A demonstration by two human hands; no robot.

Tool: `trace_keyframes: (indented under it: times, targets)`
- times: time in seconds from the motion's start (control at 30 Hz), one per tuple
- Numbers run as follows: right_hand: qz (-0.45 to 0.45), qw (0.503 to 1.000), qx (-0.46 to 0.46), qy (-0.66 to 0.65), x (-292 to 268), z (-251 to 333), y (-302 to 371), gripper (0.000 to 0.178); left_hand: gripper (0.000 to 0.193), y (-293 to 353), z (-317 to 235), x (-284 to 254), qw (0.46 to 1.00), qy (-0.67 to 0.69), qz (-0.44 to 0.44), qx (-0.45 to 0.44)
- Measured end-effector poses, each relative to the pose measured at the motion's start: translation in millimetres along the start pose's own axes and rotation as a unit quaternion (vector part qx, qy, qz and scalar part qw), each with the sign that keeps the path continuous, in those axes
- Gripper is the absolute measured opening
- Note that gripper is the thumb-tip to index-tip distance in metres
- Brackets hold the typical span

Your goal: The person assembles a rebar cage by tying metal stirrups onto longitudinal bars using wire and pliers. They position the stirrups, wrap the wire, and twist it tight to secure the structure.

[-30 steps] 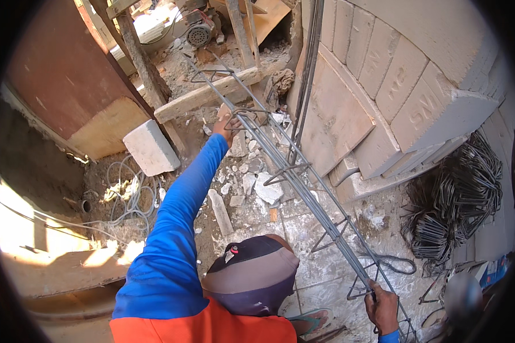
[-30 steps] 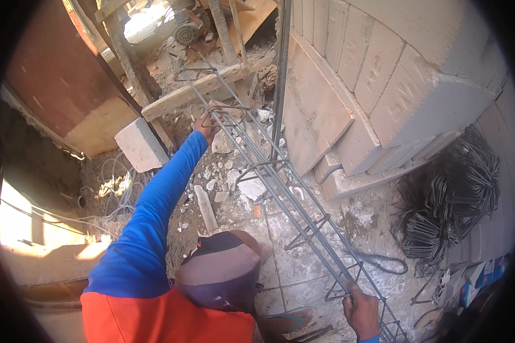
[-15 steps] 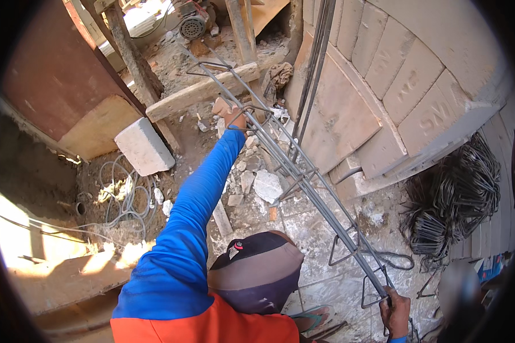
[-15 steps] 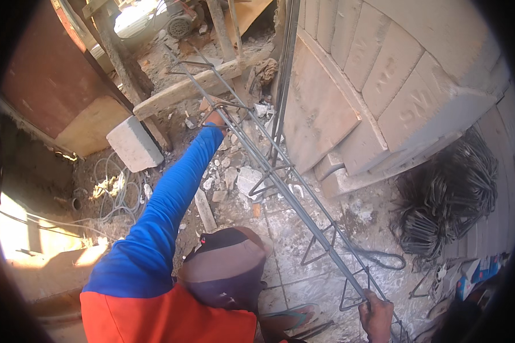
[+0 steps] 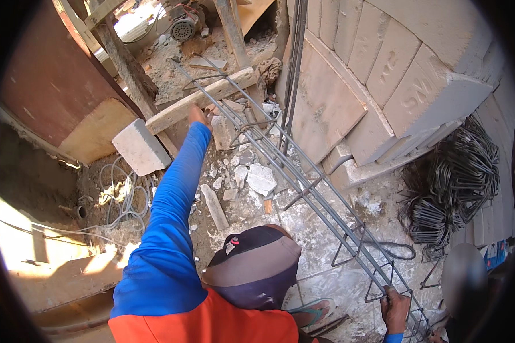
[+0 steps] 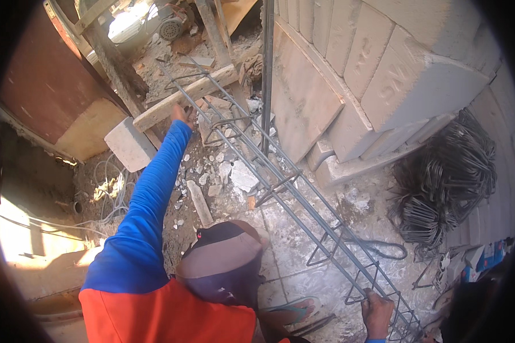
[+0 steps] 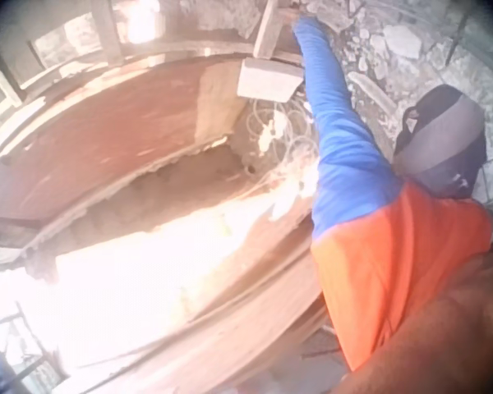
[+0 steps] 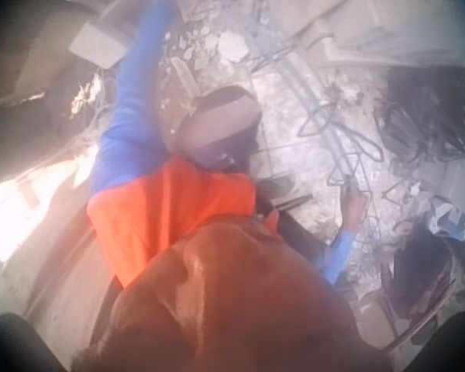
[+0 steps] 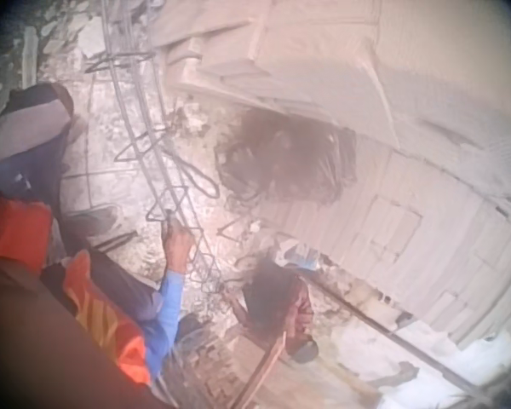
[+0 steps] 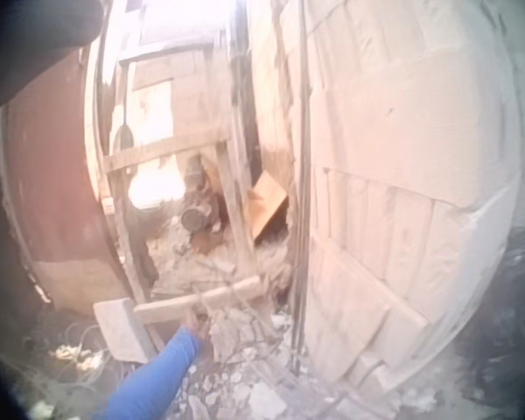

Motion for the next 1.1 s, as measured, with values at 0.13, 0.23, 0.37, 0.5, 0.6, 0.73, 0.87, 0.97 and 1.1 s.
trace_keyframes:
  times: [0.13,0.23,0.37,0.5,0.6,0.73,0.87,0.97,1.1]
  targets:
    - [-0.039,0.998,-0.032,0.029,-7,8,3,0.034,0.078,12,12,19,0.988,0.062,0.138,-0.041]
    - [-0.037,0.999,-0.027,0.018,4,8,11,0.034,0.067,24,34,28,0.978,0.098,0.174,-0.057]
    - [-0.028,0.999,-0.044,-0.005,24,9,16,0.035,0.04,19,65,53,0.973,0.136,0.173,-0.064]
    - [-0.028,0.999,0.0,0.031,21,4,20,0.035,0.02,22,74,53,0.986,0.055,0.159,0.015]
    - [-0.019,0.997,0.038,0.07,16,-4,24,0.038,0.013,18,67,42,0.99,0.009,0.142,0.019]
    - [-0.009,0.996,0.055,0.066,16,-14,27,0.039,0.005,23,61,24,0.993,0.07,0.089,0.011]
    - [-0.047,0.993,0.052,0.094,-4,-13,28,0.041,0.008,30,52,11,0.993,0.09,0.076,0.018]
    - [-0.055,0.994,0.041,0.088,-22,-9,18,0.04,0.018,24,55,8,0.984,0.138,0.11,-0.005]
    - [-0.057,0.995,0.037,0.066,-23,-11,12,0.04,0.033,38,43,9,0.984,0.154,0.092,0.001]
Point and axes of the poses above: each hand's wrist, its own y-axis away from the middle knuckle, its own x-axis out of the palm, z = x × y, the point moved 9 cm from there along -y, towards the middle knuckle, and after that the axes turned 12 degrees about y, right-handed, at the moved point
